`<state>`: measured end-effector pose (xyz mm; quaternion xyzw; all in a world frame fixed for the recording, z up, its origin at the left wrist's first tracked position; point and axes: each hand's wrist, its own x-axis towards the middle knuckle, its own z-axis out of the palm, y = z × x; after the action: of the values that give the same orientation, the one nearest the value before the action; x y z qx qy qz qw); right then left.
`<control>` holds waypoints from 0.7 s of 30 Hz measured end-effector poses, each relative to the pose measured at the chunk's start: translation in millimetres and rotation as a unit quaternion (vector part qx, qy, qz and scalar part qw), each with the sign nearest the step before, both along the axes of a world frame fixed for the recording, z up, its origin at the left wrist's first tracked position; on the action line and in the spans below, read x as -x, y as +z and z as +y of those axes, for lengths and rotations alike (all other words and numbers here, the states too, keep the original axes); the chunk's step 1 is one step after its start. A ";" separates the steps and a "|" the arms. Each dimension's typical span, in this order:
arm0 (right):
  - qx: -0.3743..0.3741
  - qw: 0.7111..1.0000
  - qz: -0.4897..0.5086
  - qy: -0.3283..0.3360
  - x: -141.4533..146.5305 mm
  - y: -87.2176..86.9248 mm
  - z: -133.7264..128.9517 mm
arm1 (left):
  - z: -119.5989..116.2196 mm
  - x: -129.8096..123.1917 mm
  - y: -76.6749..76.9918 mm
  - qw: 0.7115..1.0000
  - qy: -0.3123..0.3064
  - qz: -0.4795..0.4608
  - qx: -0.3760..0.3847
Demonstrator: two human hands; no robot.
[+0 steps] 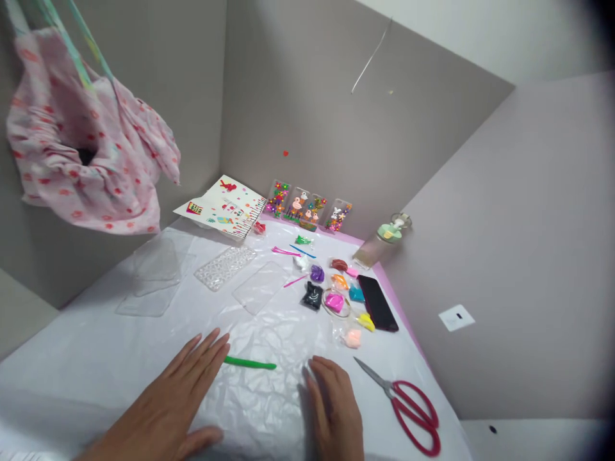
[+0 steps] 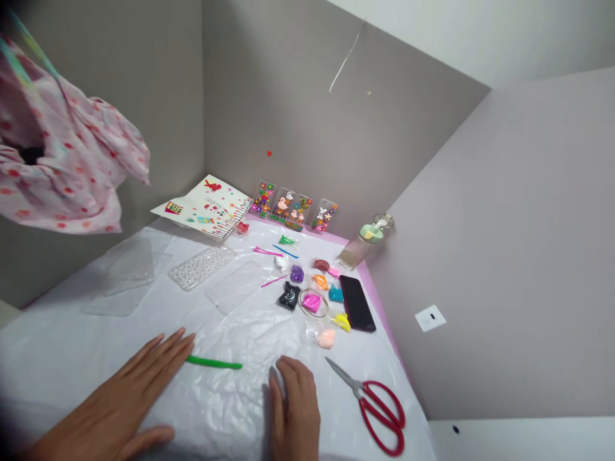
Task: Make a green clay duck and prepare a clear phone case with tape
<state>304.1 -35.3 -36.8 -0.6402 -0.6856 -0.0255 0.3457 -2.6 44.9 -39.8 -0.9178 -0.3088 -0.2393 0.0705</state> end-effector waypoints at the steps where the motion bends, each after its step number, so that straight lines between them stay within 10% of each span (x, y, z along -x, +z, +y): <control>1: -0.009 1.000 -0.014 -0.003 -2.8 -4.9 -4.3 | -1.2 -3.0 -3.1 1.000 0.006 0.005 0.013; 8: -0.075 0.993 -0.090 0.004 4.0 -28.0 -3.4 | 26.0 -25.0 -22.4 0.997 0.025 0.026 0.067; 13: -0.106 0.986 -0.126 -0.006 9.1 -31.1 -0.4 | -9.9 -0.3 -43.8 0.994 0.021 0.028 0.104; 21: -0.116 0.981 -0.155 -0.012 7.7 -31.6 3.0 | 16.3 -18.6 -20.4 0.991 0.026 0.059 0.113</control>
<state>296.4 -32.3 -68.4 -0.5926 -0.7153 -0.2074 0.3070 16.0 61.2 -60.2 -0.9242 -0.3527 -0.1463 -0.0098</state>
